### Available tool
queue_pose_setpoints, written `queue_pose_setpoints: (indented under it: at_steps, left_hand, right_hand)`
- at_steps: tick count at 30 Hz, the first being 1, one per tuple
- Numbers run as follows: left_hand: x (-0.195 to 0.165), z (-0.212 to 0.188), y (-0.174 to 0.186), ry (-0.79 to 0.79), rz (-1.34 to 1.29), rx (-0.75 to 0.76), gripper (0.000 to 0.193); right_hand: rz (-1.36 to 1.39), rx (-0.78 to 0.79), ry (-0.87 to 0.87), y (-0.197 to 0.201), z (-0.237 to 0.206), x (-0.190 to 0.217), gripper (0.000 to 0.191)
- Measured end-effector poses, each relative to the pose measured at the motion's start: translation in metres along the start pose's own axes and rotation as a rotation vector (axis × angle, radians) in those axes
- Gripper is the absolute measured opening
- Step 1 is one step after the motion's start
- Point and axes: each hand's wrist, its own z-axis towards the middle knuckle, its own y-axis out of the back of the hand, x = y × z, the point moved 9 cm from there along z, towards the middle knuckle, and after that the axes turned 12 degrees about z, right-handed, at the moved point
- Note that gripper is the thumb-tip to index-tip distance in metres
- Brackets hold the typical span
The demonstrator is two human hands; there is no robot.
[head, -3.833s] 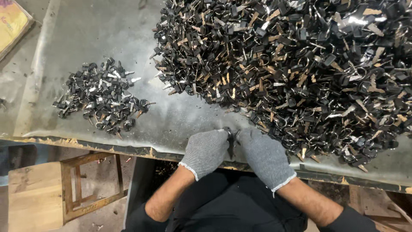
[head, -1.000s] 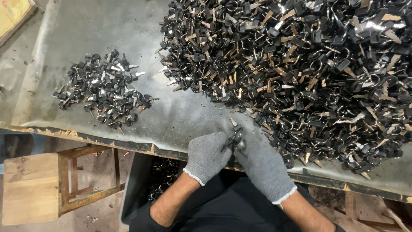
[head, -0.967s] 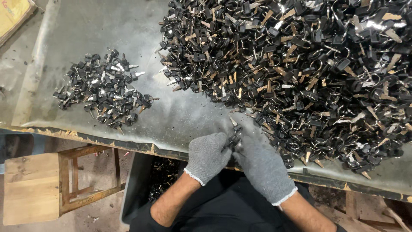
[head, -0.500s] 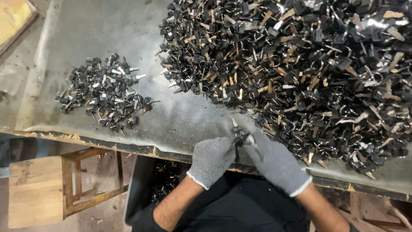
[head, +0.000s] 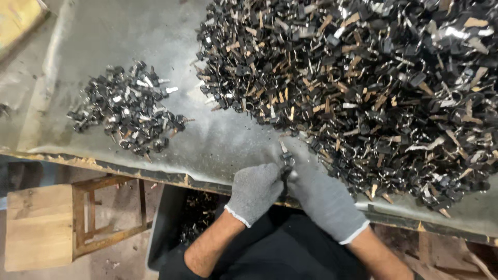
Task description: The person, wearing gray work gloves, sorts a large pile of keys on a metal table, picking keys one at a time from the main heap and placing them into a separate pile on the left side of the table. The sorting continues steadily throughout the episode.
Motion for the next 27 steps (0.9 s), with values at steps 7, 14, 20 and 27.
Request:
queue_pose_setpoints:
  at_steps: [7,14,20,27]
  left_hand:
    - [-0.010,0.011,-0.004,-0.035,0.086,0.287,0.018]
    - [-0.021,0.043,0.064,-0.310,-0.018,-0.187,0.037]
    - [-0.029,0.053,0.002,-0.330,0.157,0.259,0.031]
    - [0.015,0.026,0.007,0.233,-0.175,0.188,0.025]
  right_hand:
    - [0.065,-0.061,0.376,-0.018,0.010,-0.007,0.036]
    - [0.052,-0.275,0.454,-0.008,-0.017,0.006,0.041]
    - [-0.106,-0.265,0.130,-0.002,-0.014,0.009,0.038]
    - [0.052,-0.304,0.084,0.005,-0.011,-0.015,0.055]
